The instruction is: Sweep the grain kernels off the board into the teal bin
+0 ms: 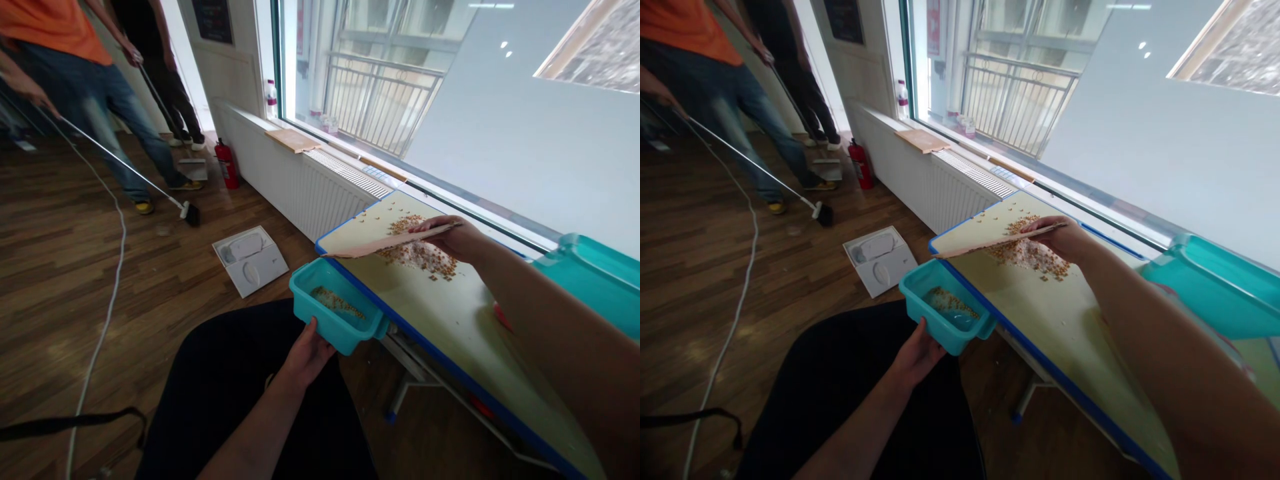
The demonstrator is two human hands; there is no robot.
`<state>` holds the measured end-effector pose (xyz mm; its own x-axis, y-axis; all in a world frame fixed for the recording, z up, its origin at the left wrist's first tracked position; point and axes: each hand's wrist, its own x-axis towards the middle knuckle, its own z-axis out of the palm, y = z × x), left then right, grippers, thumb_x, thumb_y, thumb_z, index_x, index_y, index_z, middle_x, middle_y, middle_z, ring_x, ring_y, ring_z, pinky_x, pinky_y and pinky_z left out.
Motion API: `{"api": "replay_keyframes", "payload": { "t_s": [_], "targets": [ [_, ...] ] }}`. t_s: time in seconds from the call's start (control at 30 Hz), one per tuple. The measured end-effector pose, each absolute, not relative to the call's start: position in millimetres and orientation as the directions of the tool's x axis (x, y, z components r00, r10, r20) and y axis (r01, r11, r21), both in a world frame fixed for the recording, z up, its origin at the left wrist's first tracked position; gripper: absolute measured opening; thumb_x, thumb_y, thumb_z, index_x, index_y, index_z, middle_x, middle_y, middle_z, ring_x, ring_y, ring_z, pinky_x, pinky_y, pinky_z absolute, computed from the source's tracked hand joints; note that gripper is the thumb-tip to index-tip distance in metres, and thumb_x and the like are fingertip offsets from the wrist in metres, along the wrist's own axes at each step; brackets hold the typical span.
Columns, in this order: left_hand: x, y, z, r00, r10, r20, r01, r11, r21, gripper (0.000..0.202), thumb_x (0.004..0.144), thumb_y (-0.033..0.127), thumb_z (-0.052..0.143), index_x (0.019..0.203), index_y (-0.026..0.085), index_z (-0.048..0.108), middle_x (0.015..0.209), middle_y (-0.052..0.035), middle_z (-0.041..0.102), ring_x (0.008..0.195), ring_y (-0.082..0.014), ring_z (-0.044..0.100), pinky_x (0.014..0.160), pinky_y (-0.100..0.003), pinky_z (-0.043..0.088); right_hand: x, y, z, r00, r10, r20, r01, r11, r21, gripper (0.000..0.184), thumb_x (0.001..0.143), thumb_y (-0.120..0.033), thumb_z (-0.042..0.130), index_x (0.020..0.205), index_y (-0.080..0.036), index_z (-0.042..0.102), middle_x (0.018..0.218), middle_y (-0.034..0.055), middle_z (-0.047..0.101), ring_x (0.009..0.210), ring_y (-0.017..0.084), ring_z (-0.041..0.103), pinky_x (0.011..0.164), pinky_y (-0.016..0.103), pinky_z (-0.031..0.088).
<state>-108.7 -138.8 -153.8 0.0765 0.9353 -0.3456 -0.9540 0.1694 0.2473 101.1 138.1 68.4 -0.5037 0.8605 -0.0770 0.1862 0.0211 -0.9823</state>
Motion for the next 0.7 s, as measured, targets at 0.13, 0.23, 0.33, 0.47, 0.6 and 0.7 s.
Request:
{"api": "replay_keyframes", "payload": {
  "t_s": [0.13, 0.23, 0.33, 0.47, 0.6, 0.7],
  "targets": [
    [-106, -141, -151, 0.069, 0.936, -0.346, -0.949, 0.169, 0.266, 0.065, 0.090, 0.047, 0.062, 0.146, 0.022, 0.043, 0.139, -0.0126, 0.061, 0.130, -0.0291, 0.055, 0.111, -0.046, 0.042, 102, 135, 69, -0.519, 0.851, -0.078, 0.196, 0.030, -0.980, 0.039, 0.038, -0.041, 0.096, 0.061, -0.019, 0.074, 0.074, 0.0078, 0.074, 0.076, 0.019, 0.070, 0.072, 0.028, 0.058],
    [-100, -143, -150, 0.076, 0.932, -0.354, -0.948, 0.177, 0.263, 0.060, 0.090, 0.046, 0.064, 0.142, 0.024, 0.047, 0.139, -0.0121, 0.061, 0.129, -0.0293, 0.056, 0.110, -0.047, 0.042, 102, 133, 70, -0.518, 0.853, -0.068, 0.197, 0.041, -0.980, 0.039, 0.041, -0.044, 0.095, 0.061, -0.019, 0.073, 0.074, 0.0091, 0.074, 0.077, 0.021, 0.070, 0.074, 0.030, 0.058],
    [-93, -145, -148, 0.076, 0.933, -0.351, -0.948, 0.177, 0.263, 0.058, 0.088, 0.044, 0.067, 0.140, 0.025, 0.049, 0.139, -0.0118, 0.060, 0.129, -0.0296, 0.055, 0.111, -0.048, 0.041, 103, 130, 69, -0.515, 0.855, -0.055, 0.199, 0.057, -0.978, 0.038, 0.040, -0.042, 0.096, 0.060, -0.019, 0.072, 0.074, 0.0088, 0.074, 0.078, 0.022, 0.071, 0.074, 0.031, 0.059],
    [-87, -147, -143, 0.075, 0.938, -0.339, -0.937, 0.183, 0.298, 0.061, 0.086, 0.043, 0.069, 0.141, 0.025, 0.048, 0.141, -0.0120, 0.058, 0.130, -0.0307, 0.054, 0.112, -0.050, 0.039, 104, 126, 67, -0.513, 0.857, -0.041, 0.161, 0.049, -0.986, 0.040, 0.038, -0.043, 0.097, 0.057, -0.019, 0.071, 0.074, 0.0081, 0.075, 0.079, 0.021, 0.071, 0.071, 0.030, 0.058],
    [-87, -147, -138, 0.072, 0.938, -0.339, -0.927, 0.188, 0.325, 0.065, 0.086, 0.042, 0.070, 0.144, 0.025, 0.045, 0.142, -0.0127, 0.057, 0.131, -0.0310, 0.053, 0.114, -0.051, 0.038, 106, 121, 66, -0.524, 0.851, -0.036, 0.131, 0.038, -0.991, 0.039, 0.039, -0.041, 0.096, 0.058, -0.019, 0.071, 0.076, 0.0080, 0.075, 0.081, 0.020, 0.071, 0.072, 0.028, 0.057],
    [-87, -147, -135, 0.069, 0.940, -0.334, -0.927, 0.184, 0.326, 0.067, 0.087, 0.042, 0.069, 0.146, 0.025, 0.042, 0.144, -0.0129, 0.056, 0.133, -0.0311, 0.052, 0.115, -0.051, 0.038, 107, 117, 67, -0.545, 0.838, -0.030, 0.134, 0.052, -0.990, 0.039, 0.042, -0.042, 0.096, 0.060, -0.018, 0.072, 0.080, 0.0093, 0.076, 0.081, 0.021, 0.070, 0.071, 0.029, 0.056]
  ]
}}
